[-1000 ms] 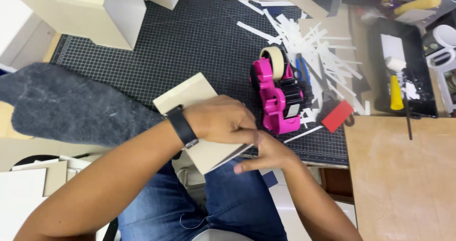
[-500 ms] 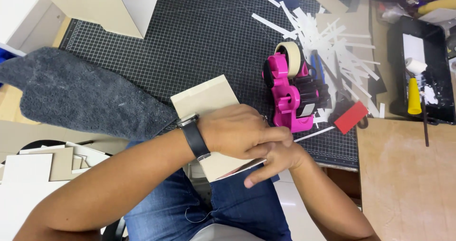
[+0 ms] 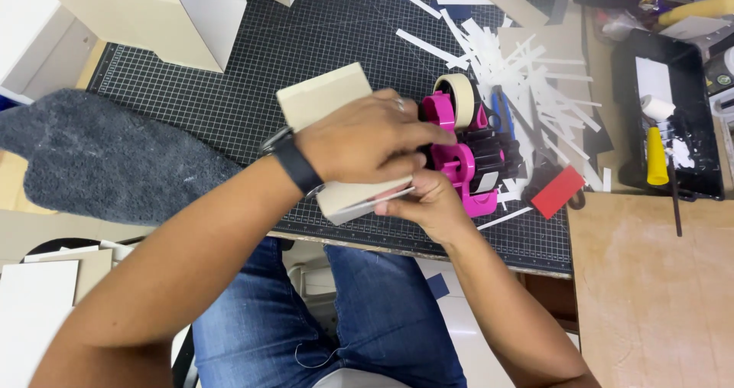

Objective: Assembling and taping small cardboard boxes on a workbench

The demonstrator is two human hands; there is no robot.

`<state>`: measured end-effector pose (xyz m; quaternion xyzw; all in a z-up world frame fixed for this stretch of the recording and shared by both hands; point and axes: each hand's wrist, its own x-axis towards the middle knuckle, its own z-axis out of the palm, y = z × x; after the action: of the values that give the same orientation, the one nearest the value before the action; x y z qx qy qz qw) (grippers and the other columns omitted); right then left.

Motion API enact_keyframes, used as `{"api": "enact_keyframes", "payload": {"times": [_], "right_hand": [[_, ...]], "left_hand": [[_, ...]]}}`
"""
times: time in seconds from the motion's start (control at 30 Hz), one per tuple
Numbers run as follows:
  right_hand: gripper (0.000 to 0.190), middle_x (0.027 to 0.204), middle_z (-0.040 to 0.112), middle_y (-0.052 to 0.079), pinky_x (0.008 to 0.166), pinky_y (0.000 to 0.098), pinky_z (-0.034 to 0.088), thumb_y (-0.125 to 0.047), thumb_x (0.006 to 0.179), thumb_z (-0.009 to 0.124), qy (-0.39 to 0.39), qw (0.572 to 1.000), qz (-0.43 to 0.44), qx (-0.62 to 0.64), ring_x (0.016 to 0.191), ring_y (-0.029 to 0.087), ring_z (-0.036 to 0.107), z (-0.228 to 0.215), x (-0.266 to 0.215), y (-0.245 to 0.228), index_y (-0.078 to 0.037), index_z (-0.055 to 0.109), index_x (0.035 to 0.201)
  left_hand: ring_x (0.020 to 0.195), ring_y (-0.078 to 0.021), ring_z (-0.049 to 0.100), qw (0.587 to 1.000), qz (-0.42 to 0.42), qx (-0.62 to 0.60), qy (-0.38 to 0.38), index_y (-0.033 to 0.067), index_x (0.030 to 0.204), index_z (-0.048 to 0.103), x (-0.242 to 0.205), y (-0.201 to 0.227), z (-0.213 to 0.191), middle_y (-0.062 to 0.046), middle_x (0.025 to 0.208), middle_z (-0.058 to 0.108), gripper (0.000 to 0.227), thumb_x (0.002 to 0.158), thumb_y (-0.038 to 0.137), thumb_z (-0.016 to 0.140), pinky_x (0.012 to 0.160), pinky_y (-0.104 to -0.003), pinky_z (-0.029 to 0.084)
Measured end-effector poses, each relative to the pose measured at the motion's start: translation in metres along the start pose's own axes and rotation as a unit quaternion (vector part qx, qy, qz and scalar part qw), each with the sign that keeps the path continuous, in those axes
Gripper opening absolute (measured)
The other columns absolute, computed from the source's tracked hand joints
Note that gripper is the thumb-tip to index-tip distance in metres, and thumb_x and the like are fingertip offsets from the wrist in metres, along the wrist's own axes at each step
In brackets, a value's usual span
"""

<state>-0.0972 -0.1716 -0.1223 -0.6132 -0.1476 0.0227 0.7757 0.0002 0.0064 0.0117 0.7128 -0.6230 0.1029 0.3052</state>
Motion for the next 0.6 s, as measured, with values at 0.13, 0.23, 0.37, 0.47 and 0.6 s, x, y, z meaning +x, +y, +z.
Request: {"api": "enact_keyframes", "payload": {"times": [0.13,0.23,0.37,0.47,0.6], "right_hand": [[0.024,0.093,0.077,0.003,0.079,0.0283,0.062,0.003,0.076,0.086,0.058,0.998,0.026,0.003,0.087,0.012,0.071,0.008,0.006,-0.01,-0.011,0.072,0.092],[0.035,0.102,0.077,0.004,0.088,0.0329,0.063,-0.001,0.078,0.086,0.061,0.998,0.015,0.015,0.095,0.015,0.072,0.011,0.004,-0.01,-0.009,0.07,0.107],[0.027,0.102,0.073,0.001,0.091,0.0264,0.056,-0.002,0.084,0.081,0.081,0.996,-0.008,-0.019,0.096,0.011,0.067,0.018,0.001,-0.011,-0.011,0.067,0.105],[0.022,0.107,0.07,0.002,0.096,0.0268,0.052,-0.006,0.091,0.077,0.099,0.995,-0.016,-0.017,0.101,0.011,0.064,0.022,-0.002,-0.012,-0.009,0.066,0.11],[0.026,0.113,0.07,0.003,0.102,0.028,0.05,-0.004,0.093,0.074,0.116,0.993,-0.037,-0.004,0.107,0.012,0.063,0.023,-0.002,-0.006,-0.008,0.063,0.117]], "left_hand": [[0.112,-0.0287,0.062,0.996,-0.065,0.013,0.058,0.0103,0.141,0.06,-0.032,0.023,-0.03,-0.008,0.119,0.072,0.041,0.111,0.034,0.045,0.1,-0.044,0.041],[0.143,-0.0346,0.05,0.982,-0.141,-0.027,0.127,0.0056,0.141,0.057,-0.072,0.037,-0.025,-0.013,0.14,0.065,0.043,0.106,0.031,0.059,0.118,-0.048,0.036],[0.158,-0.0393,0.032,0.978,-0.15,-0.03,0.138,0.0151,0.151,0.05,-0.109,0.036,-0.004,-0.011,0.16,0.049,0.065,0.096,0.04,0.075,0.131,-0.062,0.023],[0.158,-0.0422,0.031,0.98,-0.139,-0.026,0.141,0.0127,0.148,0.055,-0.113,0.035,0.0,-0.011,0.158,0.05,0.056,0.099,0.033,0.075,0.131,-0.06,0.026],[0.154,-0.044,0.036,0.984,-0.1,-0.03,0.146,0.0137,0.142,0.061,-0.11,0.028,0.001,-0.012,0.154,0.054,0.046,0.1,0.027,0.074,0.129,-0.058,0.034]]}}
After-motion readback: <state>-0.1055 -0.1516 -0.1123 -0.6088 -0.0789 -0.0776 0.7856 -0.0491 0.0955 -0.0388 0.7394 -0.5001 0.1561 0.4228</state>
